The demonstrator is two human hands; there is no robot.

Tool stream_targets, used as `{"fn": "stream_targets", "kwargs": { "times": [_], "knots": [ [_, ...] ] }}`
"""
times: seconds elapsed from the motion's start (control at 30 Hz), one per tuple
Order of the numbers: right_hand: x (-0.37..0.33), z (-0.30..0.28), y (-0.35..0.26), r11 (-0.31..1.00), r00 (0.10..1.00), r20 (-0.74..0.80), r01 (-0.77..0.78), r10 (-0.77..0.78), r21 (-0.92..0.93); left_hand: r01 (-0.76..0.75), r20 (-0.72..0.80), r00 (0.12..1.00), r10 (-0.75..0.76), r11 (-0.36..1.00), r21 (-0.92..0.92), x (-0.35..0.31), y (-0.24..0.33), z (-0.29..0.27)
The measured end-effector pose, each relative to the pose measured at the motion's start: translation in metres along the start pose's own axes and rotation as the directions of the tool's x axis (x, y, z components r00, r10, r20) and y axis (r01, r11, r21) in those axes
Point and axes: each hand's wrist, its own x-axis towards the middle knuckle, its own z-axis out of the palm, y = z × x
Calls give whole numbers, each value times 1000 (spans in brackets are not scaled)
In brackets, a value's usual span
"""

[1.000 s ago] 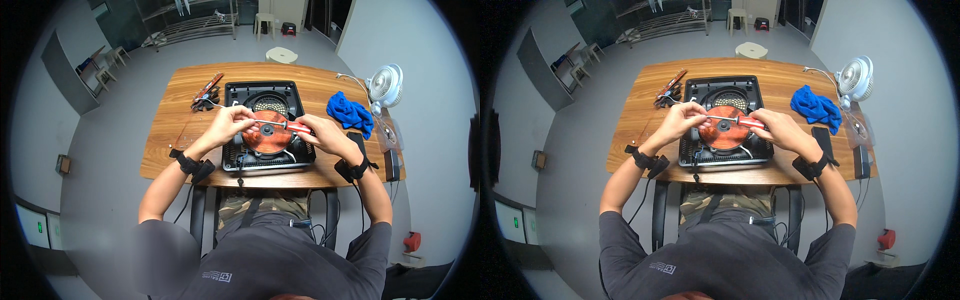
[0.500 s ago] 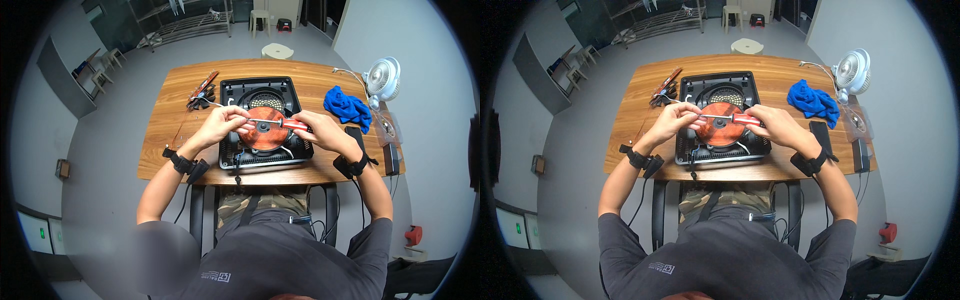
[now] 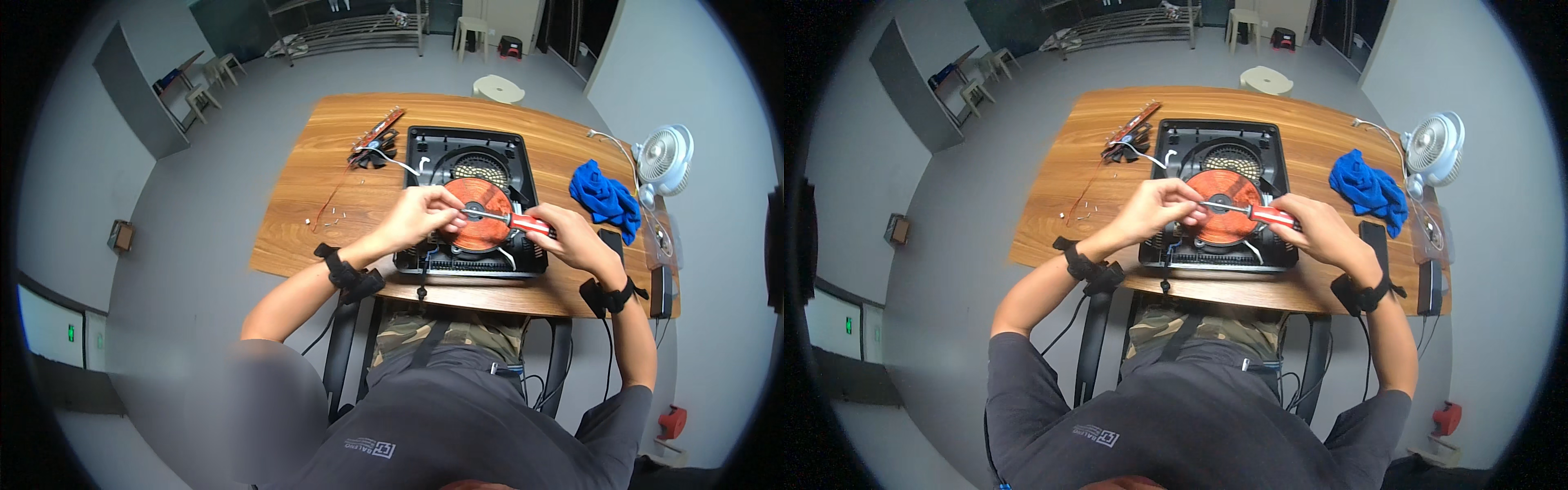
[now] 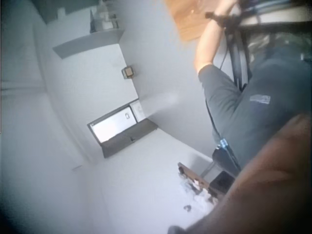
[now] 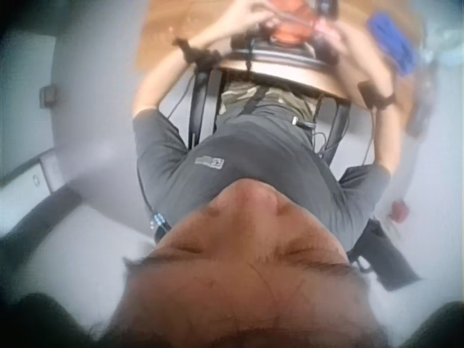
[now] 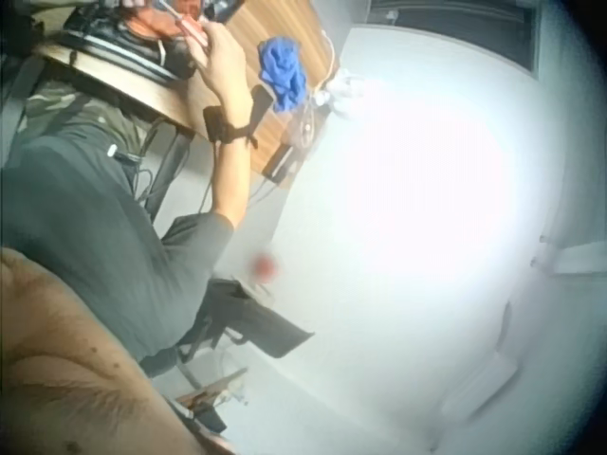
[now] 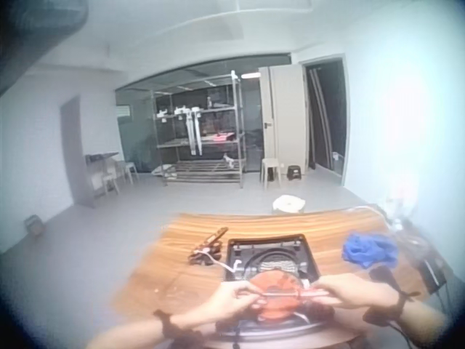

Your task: The person wipes the interior of a black plastic device housing with a blue cloth, then places a copper-colored circular component inside. They use a screwdriver to fasten screws around the component, securing it within the housing.

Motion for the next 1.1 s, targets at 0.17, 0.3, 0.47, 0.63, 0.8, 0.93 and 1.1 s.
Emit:
{"fn": "stream_targets", "kwargs": {
  "times": [0.17,0.3,0.47,0.63,0.8,0.93,1.1],
  "knots": [
    [-3,-9,6,999,994,99,35,-34,-5,77,78,994,-75,997,-14,-4,-2,10],
    [-4,-12,6,998,992,124,15,-22,53,52,107,993,-58,997,52,-4,2,13],
    [-4,-16,6,975,993,107,-78,56,209,30,125,991,-44,993,117,0,3,11],
    [-2,-31,11,957,993,43,-115,107,266,-124,180,982,66,935,332,8,14,5],
    [-3,-69,23,980,978,-91,-176,185,97,-164,123,986,110,714,681,21,23,-2],
    [-1,-87,38,981,978,-153,-157,140,-110,-362,312,932,184,521,773,41,7,-3],
    [-4,-96,43,968,989,-135,-89,58,-235,-408,431,898,-86,198,891,55,12,28]
  ]
}}
